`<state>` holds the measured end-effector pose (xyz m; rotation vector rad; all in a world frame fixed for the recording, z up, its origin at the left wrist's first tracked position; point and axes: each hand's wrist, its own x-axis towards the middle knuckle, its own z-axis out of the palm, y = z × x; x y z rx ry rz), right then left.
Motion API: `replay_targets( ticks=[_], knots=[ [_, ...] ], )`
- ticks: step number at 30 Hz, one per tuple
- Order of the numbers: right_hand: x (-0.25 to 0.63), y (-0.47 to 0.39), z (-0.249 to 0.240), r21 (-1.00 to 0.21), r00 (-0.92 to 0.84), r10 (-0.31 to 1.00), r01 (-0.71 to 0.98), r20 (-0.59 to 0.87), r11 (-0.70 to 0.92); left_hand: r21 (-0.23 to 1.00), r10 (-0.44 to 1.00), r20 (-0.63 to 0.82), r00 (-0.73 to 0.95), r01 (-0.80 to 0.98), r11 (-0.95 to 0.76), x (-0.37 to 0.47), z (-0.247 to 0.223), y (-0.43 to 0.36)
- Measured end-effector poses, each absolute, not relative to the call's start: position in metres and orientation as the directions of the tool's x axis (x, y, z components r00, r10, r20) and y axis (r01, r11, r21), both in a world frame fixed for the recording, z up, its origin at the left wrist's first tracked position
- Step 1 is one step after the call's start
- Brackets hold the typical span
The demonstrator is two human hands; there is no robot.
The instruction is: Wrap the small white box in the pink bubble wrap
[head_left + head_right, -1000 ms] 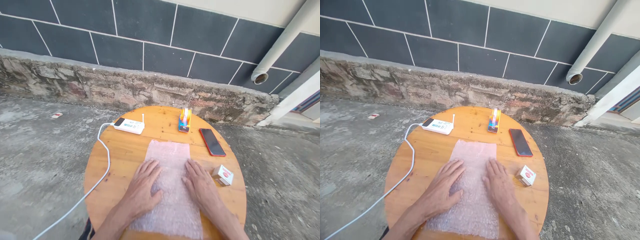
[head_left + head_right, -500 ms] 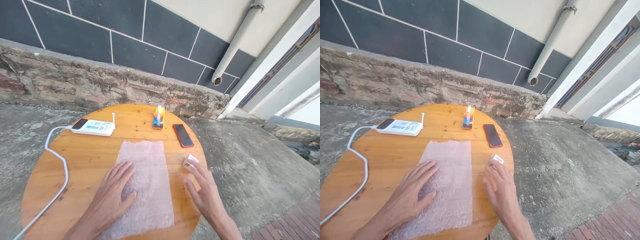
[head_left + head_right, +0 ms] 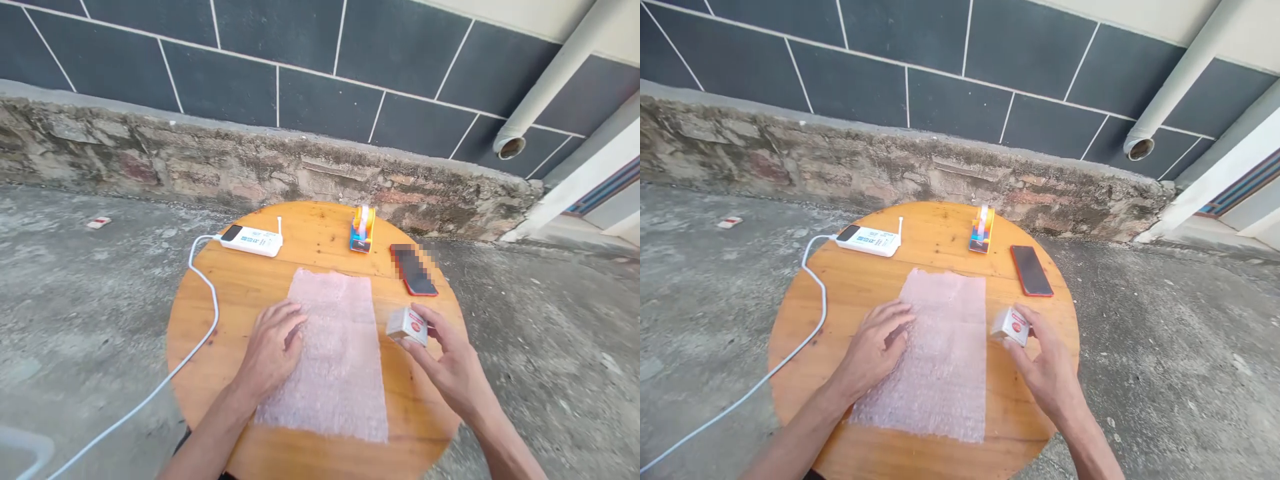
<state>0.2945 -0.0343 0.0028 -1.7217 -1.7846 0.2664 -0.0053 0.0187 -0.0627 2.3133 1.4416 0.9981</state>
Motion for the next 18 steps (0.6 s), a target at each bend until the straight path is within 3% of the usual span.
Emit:
replay_targets(
  ticks=[3,7,18],
  knots=[
    [0.253,-0.026,0.010,-0.604,-0.174,0.935,0.723,0.309,0.334,0.529,0.865,0.418,0.279,0.699,-0.481,-0.005,-0.061,0.018],
    [0.213,-0.008,0.002,-0.608,-0.356,0.887,0.646,0.295,0.462,0.541,0.868,0.408,0.281,0.691,-0.478,-0.004,-0.057,0.017],
    [0.197,0.006,-0.016,-0.587,-0.436,0.863,0.640,0.255,0.496,0.552,0.884,0.378,0.274,0.701,-0.453,-0.003,-0.052,0.015]
  ],
)
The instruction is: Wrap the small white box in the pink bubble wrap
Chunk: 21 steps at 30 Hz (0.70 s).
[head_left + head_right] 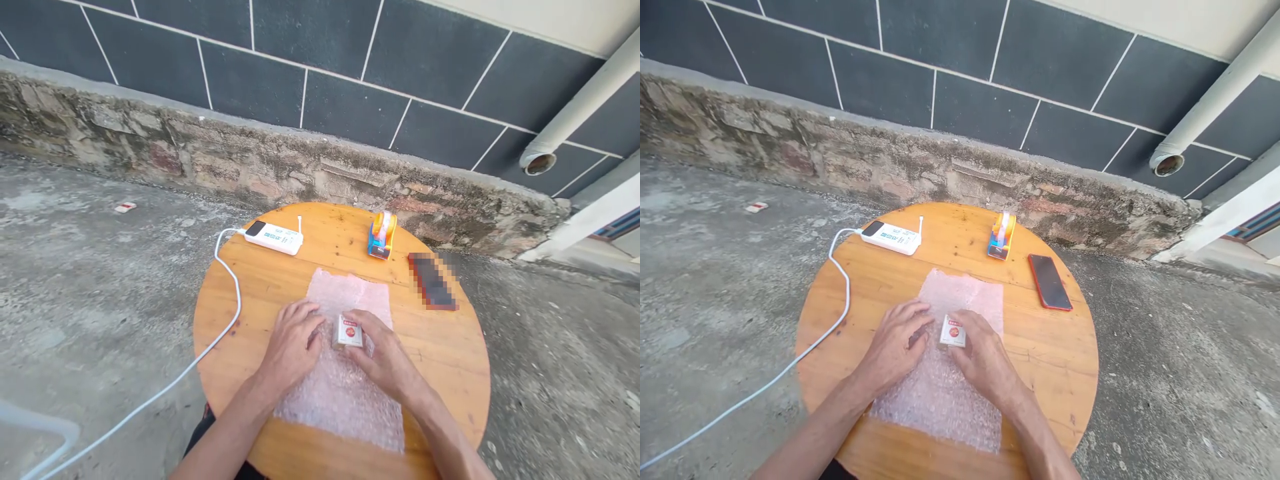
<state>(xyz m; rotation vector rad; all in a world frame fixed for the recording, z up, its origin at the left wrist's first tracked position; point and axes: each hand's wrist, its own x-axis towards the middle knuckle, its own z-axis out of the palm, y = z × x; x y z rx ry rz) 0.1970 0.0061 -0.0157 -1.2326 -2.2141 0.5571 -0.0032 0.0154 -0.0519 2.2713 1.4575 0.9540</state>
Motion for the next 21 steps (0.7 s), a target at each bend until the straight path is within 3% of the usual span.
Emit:
replay_targets(
  ticks=[21],
  knots=[
    [0.1983,0.0013,-0.0186,-0.466,-0.454,0.854,0.716,0.255,0.520,0.557,0.886,0.381,0.265,0.699,-0.448,-0.0032,-0.0508,0.0150]
  ],
)
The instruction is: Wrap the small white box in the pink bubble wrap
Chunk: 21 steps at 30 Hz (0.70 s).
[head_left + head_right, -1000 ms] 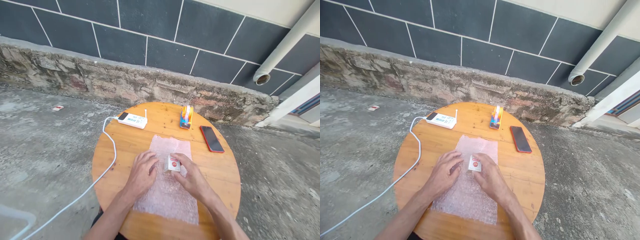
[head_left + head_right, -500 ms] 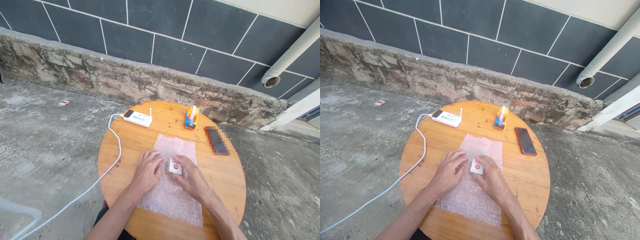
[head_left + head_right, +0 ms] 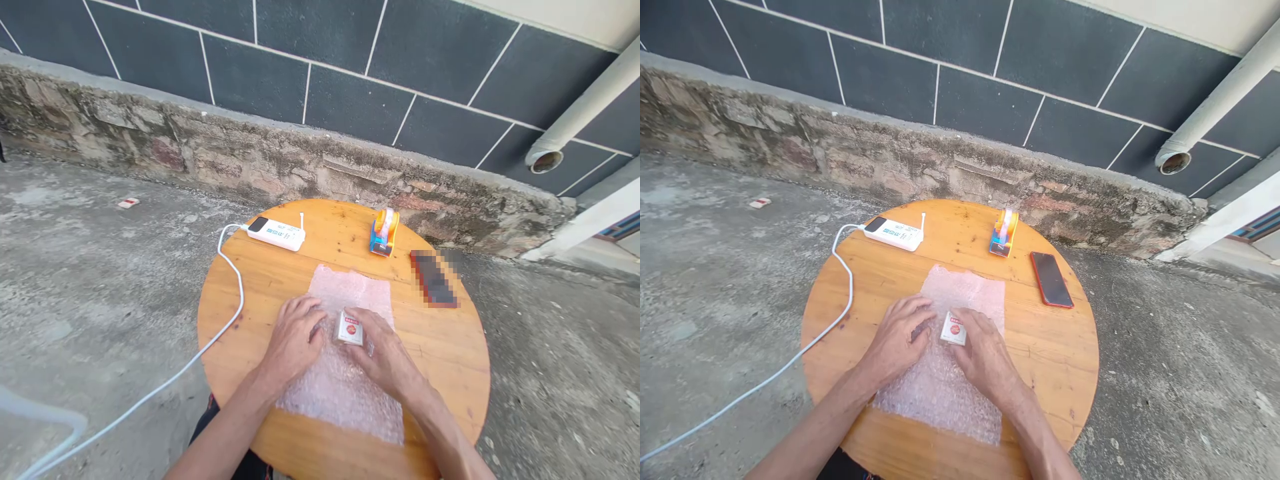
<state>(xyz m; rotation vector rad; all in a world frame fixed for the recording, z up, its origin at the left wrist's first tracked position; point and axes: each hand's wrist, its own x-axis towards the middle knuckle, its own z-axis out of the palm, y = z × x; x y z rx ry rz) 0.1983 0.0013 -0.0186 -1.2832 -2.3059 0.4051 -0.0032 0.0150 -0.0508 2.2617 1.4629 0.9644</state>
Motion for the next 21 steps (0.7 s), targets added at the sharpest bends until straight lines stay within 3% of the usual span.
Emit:
replay_targets(
  ticks=[21],
  knots=[
    [0.1985,0.0014,-0.0149,-0.420,-0.451,0.857,0.748,0.247,0.515,0.545,0.881,0.393,0.263,0.705,-0.454,-0.0040,-0.0514,0.0134]
  ],
)
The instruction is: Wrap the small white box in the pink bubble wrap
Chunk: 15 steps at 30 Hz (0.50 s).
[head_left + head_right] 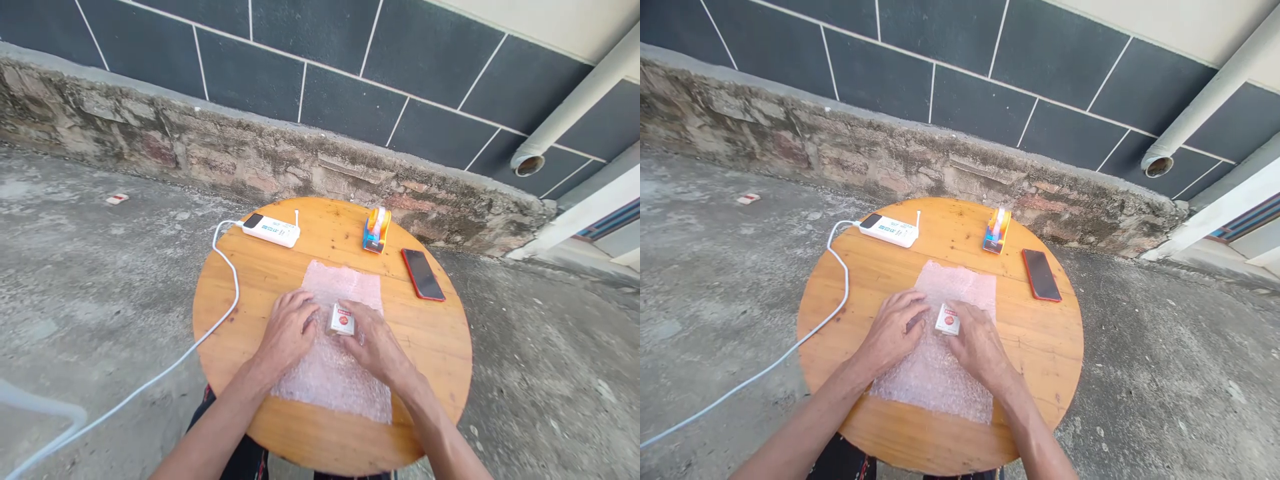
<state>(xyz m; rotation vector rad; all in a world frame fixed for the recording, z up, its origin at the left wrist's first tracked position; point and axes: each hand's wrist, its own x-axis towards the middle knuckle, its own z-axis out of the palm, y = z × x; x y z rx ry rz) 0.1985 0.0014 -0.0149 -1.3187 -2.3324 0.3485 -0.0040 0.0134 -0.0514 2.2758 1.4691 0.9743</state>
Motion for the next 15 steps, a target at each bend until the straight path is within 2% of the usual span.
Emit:
replay_targets(
  ticks=[5,10,15],
  knots=[
    [0.209,-0.035,-0.005,-0.361,-0.392,0.829,0.764,0.398,0.534,0.558,0.882,0.393,0.259,0.695,-0.453,-0.005,-0.051,0.013],
    [0.200,-0.086,-0.007,-0.272,-0.575,0.768,0.720,0.282,0.638,0.576,0.882,0.399,0.251,0.679,-0.454,-0.005,-0.051,0.014],
    [0.191,-0.093,-0.025,-0.154,-0.543,0.729,0.748,0.416,0.645,0.668,0.897,0.403,0.183,0.611,-0.425,-0.007,-0.052,0.018]
  ],
)
